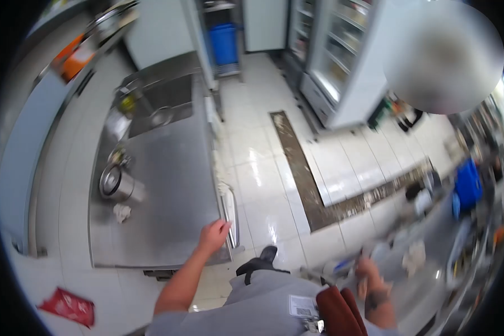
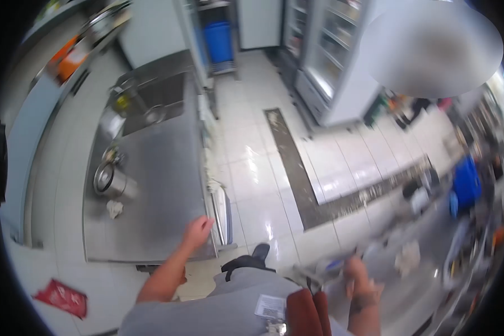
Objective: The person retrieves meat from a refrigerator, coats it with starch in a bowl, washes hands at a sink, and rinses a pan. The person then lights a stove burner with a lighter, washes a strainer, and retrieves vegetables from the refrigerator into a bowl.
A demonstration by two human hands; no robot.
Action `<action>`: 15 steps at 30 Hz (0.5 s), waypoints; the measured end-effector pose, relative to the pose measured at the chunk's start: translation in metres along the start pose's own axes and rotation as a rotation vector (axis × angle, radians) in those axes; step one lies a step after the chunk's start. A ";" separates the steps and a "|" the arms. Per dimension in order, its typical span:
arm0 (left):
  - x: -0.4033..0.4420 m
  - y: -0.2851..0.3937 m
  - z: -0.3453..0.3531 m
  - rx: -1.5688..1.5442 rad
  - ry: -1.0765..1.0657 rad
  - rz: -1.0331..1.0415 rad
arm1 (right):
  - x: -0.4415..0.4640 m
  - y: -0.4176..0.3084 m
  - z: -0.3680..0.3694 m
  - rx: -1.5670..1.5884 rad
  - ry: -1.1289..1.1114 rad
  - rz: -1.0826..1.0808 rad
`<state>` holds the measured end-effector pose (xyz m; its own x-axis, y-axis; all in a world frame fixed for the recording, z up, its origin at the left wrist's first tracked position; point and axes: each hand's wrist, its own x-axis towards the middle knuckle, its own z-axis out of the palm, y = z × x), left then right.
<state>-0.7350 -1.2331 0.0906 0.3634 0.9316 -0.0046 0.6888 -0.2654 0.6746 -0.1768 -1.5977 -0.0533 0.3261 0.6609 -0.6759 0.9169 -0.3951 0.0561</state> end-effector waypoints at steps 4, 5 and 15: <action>0.139 0.023 0.008 0.002 0.056 0.179 | -0.026 -0.021 -0.012 0.151 0.285 0.109; 0.167 0.035 0.013 -0.058 0.040 0.230 | -0.072 -0.058 -0.081 0.073 0.373 -0.046; 0.261 0.040 0.125 0.213 -0.543 0.175 | 0.157 -0.050 -0.190 0.717 0.144 -0.034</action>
<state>-0.5346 -1.0320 0.0237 0.7119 0.6249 -0.3205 0.6799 -0.4990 0.5373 -0.1274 -1.3530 -0.0225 0.3726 0.7379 -0.5627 0.5671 -0.6610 -0.4914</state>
